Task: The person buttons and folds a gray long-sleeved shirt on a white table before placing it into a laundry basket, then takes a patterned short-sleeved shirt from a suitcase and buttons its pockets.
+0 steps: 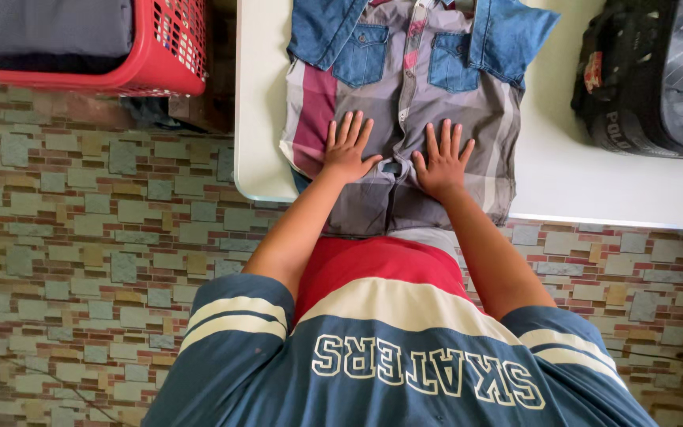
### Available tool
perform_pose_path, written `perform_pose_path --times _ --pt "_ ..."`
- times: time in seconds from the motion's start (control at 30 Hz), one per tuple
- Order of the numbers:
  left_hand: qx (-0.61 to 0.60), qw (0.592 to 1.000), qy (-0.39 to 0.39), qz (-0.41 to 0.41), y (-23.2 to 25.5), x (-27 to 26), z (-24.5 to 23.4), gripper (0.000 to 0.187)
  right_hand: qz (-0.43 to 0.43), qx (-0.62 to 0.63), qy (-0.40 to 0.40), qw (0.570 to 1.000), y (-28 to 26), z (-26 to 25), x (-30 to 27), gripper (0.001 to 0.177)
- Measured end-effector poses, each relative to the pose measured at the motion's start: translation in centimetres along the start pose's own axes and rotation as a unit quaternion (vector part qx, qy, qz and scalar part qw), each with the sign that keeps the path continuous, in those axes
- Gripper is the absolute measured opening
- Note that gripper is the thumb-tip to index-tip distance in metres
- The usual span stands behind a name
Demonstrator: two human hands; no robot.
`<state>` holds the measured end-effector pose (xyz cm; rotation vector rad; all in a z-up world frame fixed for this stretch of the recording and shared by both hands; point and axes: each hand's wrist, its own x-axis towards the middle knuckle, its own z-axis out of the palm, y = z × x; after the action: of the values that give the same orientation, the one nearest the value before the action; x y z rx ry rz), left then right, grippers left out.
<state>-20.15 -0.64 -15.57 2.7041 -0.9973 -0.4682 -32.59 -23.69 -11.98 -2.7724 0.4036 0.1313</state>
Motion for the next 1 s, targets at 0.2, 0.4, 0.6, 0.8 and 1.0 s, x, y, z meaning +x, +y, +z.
perform_pose_path --times 0.2,0.4,0.6,0.8,1.0 --pt "0.034 0.998 -0.030 -0.034 0.9 -1.3 0.4 0.093 -0.007 -0.004 -0.011 1.000 0.6 0.5 -1.1 0.076" --pt "0.055 0.995 -0.046 -0.073 2.9 -4.0 0.9 0.091 -0.037 -0.031 -0.025 0.999 2.1 0.1 -3.8 0.081" --pt "0.051 0.990 -0.059 -0.116 5.4 -6.3 2.1 0.091 -0.061 -0.038 -0.003 0.997 4.2 1.0 -6.8 0.085" --pt "0.040 0.982 -0.090 -0.159 7.5 -8.1 1.6 0.091 -0.072 -0.075 -0.012 0.995 4.7 0.9 -7.7 0.088" --pt "0.017 0.957 -0.204 -0.205 9.7 -8.5 -1.4 0.095 -0.041 -0.169 -0.124 0.977 1.5 -3.0 -7.1 0.103"
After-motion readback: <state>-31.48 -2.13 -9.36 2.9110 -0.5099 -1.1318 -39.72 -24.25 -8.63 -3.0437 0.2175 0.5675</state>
